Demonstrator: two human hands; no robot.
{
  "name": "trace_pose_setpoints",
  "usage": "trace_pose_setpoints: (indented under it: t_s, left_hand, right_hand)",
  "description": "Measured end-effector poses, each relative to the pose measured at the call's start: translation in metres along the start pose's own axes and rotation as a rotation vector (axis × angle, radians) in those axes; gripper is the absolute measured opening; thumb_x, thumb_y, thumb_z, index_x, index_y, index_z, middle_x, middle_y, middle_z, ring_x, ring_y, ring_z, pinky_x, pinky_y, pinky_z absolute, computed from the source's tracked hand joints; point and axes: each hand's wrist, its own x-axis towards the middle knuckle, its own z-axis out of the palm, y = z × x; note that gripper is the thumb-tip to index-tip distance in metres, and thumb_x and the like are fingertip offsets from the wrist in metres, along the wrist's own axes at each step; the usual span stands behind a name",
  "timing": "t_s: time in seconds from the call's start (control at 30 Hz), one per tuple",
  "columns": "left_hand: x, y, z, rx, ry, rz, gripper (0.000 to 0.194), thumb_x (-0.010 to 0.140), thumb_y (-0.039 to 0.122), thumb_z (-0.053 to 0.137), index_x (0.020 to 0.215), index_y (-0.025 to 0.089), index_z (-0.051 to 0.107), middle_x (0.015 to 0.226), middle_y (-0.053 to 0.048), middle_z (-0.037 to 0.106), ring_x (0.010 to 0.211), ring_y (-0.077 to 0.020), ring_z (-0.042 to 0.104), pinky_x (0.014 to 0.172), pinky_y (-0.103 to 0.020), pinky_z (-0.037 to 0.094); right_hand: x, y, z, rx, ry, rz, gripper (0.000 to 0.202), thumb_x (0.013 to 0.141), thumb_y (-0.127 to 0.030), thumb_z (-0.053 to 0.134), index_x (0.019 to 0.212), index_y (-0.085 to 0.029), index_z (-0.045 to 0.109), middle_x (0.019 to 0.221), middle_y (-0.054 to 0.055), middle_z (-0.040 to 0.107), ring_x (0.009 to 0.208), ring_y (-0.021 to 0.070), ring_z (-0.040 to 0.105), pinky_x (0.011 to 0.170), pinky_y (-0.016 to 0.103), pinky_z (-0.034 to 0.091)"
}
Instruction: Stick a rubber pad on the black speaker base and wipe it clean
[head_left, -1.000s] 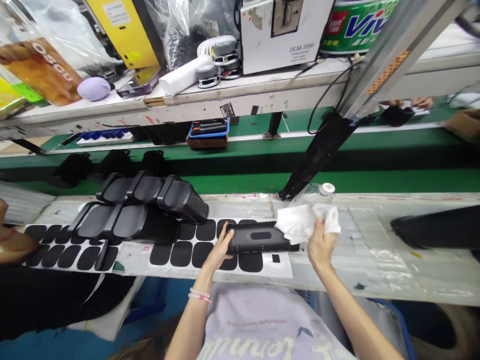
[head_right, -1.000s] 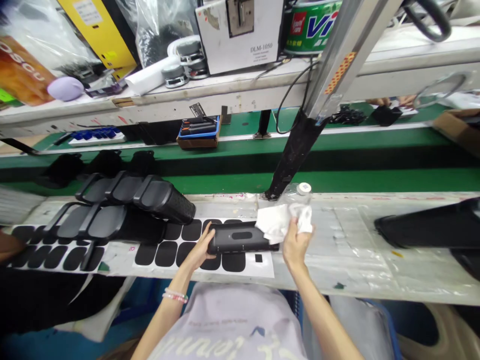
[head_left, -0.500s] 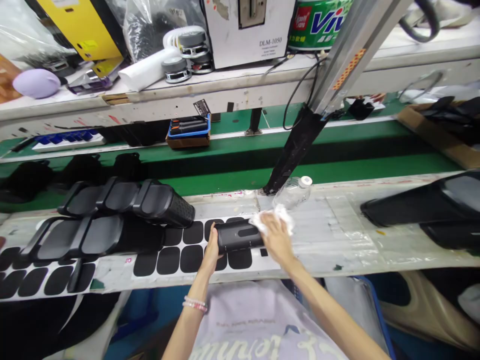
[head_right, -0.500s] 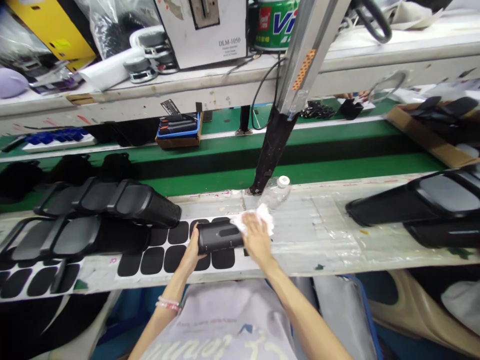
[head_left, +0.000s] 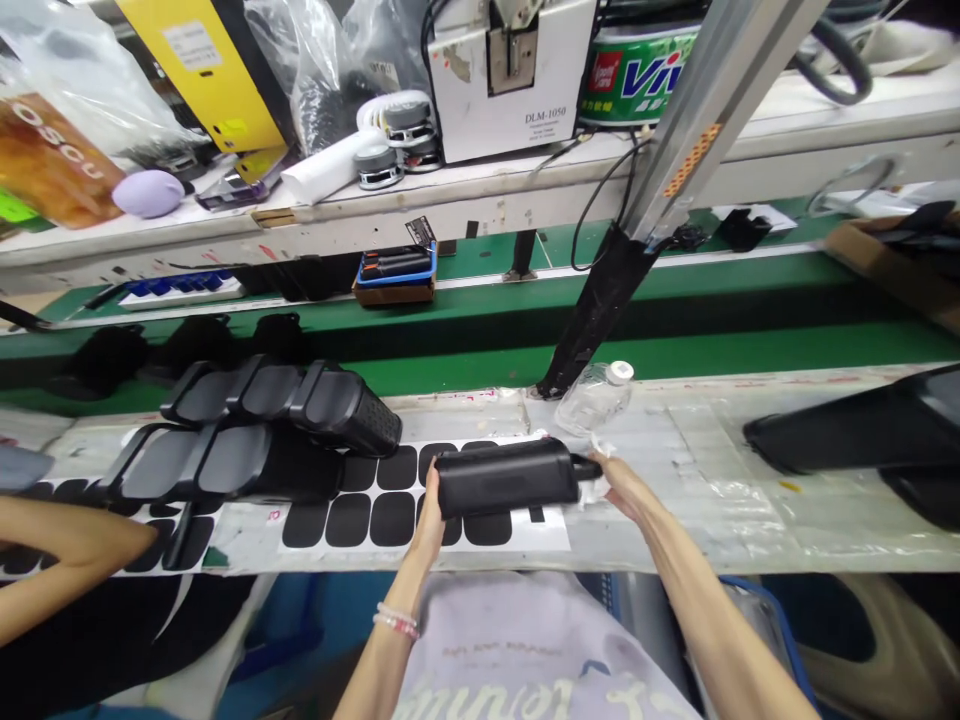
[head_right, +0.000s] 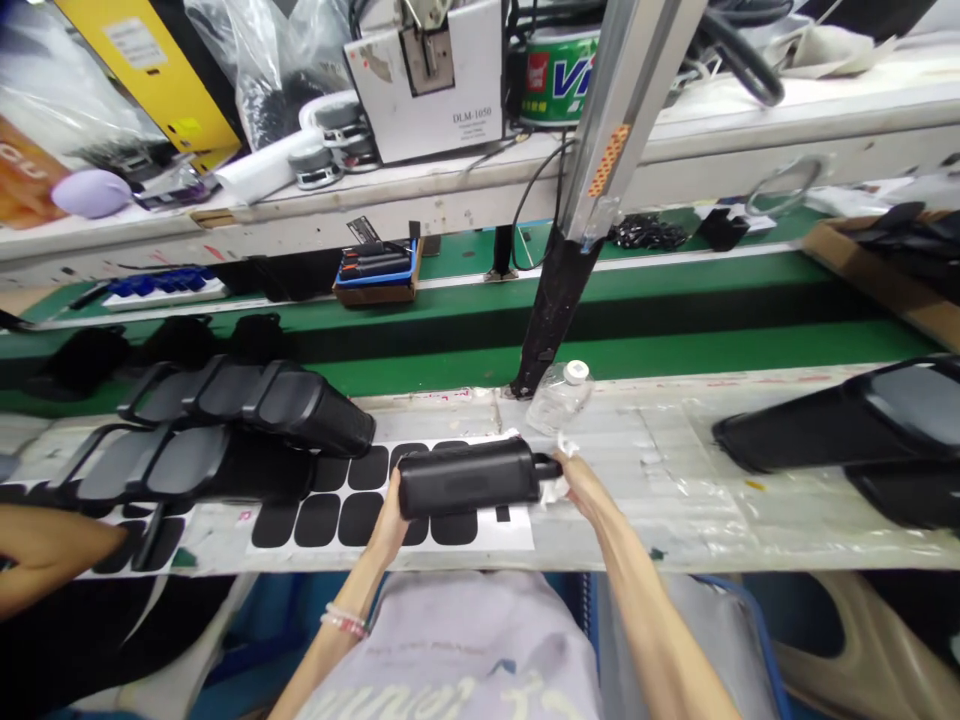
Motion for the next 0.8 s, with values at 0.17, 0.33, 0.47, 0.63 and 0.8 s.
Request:
trace_pose_setpoints:
  t_s: [0.17, 0.33, 0.47, 0.63, 0.8]
  left_hand:
    - [-0.035, 0.037, 0.016, -0.138, -0.004, 0.227, 0.044, 0.101, 0.052, 0.033, 0.137, 0.035, 0.051, 0.143, 0.003, 0.053, 0.136, -0.0165, 0.044, 0.113, -0.03, 0.036]
    - [-0.069, 0.093, 0.03, -0.197, 0.012, 0.128, 0.051, 0.093, 0.058, 0.044, 0.111, 0.018, 0.071, 0.114, -0.009, 0.071, 0.113, -0.0273, 0.064, 0.102, -0.042, 0.049]
    - [-0.09, 0.125, 0.044, -0.222, 0.036, 0.088, 0.042, 0.091, 0.051, 0.05, 0.087, 0.019, 0.076, 0.086, -0.005, 0.076, 0.078, -0.0215, 0.071, 0.088, -0.037, 0.058]
    - [-0.106, 0.142, 0.063, -0.305, 0.169, 0.14, 0.035, 0.091, 0.041, 0.049, 0.073, 0.022, 0.074, 0.07, 0.001, 0.073, 0.06, -0.0151, 0.068, 0.079, -0.028, 0.059]
    - [-0.109, 0.139, 0.071, -0.33, 0.109, 0.289, 0.028, 0.079, 0.047, 0.063, 0.086, 0.024, 0.076, 0.079, 0.002, 0.075, 0.07, -0.0159, 0.071, 0.089, -0.029, 0.057]
  right_hand:
    - [-0.062, -0.003, -0.013, 0.183, 0.047, -0.171, 0.026, 0.074, -0.041, 0.064, 0.084, -0.017, 0.062, 0.071, 0.003, 0.066, 0.069, 0.0185, 0.063, 0.055, 0.025, 0.046]
    - [-0.117, -0.045, -0.012, 0.486, 0.114, -0.54, 0.047, 0.054, -0.052, 0.078, 0.086, -0.019, 0.066, 0.08, 0.003, 0.067, 0.078, 0.0233, 0.066, 0.068, 0.034, 0.056]
    - [-0.142, -0.073, -0.012, 0.593, 0.158, -0.717, 0.039, 0.051, -0.046, 0.083, 0.072, -0.018, 0.067, 0.074, 0.004, 0.065, 0.076, 0.0239, 0.066, 0.073, 0.039, 0.059]
    - [-0.151, -0.077, -0.01, 0.673, 0.147, -0.786, 0.041, 0.057, -0.046, 0.083, 0.086, -0.019, 0.07, 0.083, 0.003, 0.07, 0.083, 0.0233, 0.069, 0.079, 0.038, 0.059]
    - [-0.15, -0.081, -0.006, 0.764, 0.187, -0.785, 0.057, 0.052, -0.045, 0.087, 0.099, -0.018, 0.07, 0.092, 0.004, 0.071, 0.084, 0.0204, 0.068, 0.081, 0.035, 0.059]
